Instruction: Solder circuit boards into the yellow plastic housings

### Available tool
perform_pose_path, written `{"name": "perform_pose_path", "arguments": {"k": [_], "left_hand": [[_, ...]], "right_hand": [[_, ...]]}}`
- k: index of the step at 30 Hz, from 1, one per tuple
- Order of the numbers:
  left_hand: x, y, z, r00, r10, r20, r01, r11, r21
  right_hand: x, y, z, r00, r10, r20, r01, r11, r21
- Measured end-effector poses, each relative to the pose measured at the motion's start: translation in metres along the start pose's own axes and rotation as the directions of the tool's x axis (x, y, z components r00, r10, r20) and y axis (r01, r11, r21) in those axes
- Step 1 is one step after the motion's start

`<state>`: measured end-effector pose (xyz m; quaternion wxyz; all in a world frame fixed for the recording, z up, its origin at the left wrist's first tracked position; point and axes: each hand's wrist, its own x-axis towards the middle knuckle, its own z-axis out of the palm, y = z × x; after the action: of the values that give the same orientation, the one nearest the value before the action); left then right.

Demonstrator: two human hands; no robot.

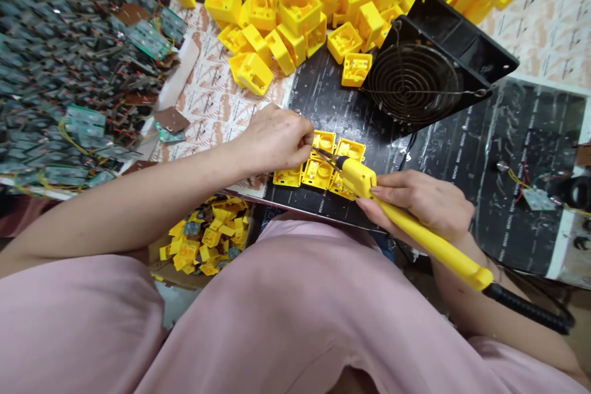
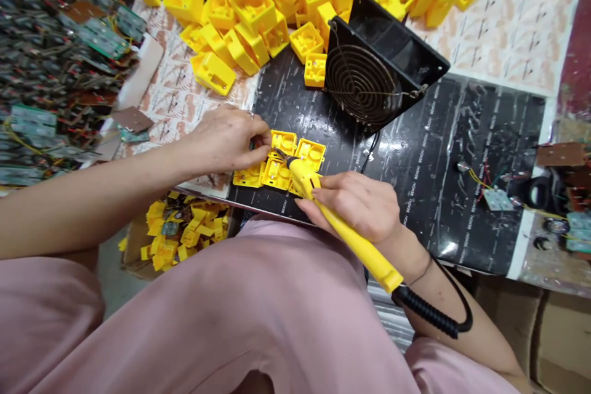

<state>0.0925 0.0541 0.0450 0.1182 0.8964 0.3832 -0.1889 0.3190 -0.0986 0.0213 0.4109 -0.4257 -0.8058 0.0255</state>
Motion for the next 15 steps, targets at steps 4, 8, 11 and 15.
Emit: {"name": "perform_pose_path", "arguments": {"k": [4,8,11,15], "left_hand": [[0.0011,0.0009,-0.0009,1.0,-0.003,0.014,0.002,1.0,0.029],[0.0013,0.0009,-0.0023,1.0,0.009,0.008,-0.009,1.0,0.02],[0.0014,-0.0015,-0.0015,1.0,0.021,-0.008,-0.021,1.0,0.003],[0.0021,-0.005,0.0013,0.998,0.038,-0.048,-0.039,0.999,-0.023]], "right_hand": [[0.0039,-0.001,-0.0067,0.999,-0.004,0.039,0.003,0.999,0.032],[0.0017,0.0011,-0.0092,0.997,0.075,0.011,-0.075,0.997,0.021],[0.0023,0.0038,-0.005,0.998,0.032,-0.048,-0.031,0.999,0.021],[0.0092,0.0043,-0.0001,0.999,-0.03,-0.011,0.03,0.999,0.025]]}}
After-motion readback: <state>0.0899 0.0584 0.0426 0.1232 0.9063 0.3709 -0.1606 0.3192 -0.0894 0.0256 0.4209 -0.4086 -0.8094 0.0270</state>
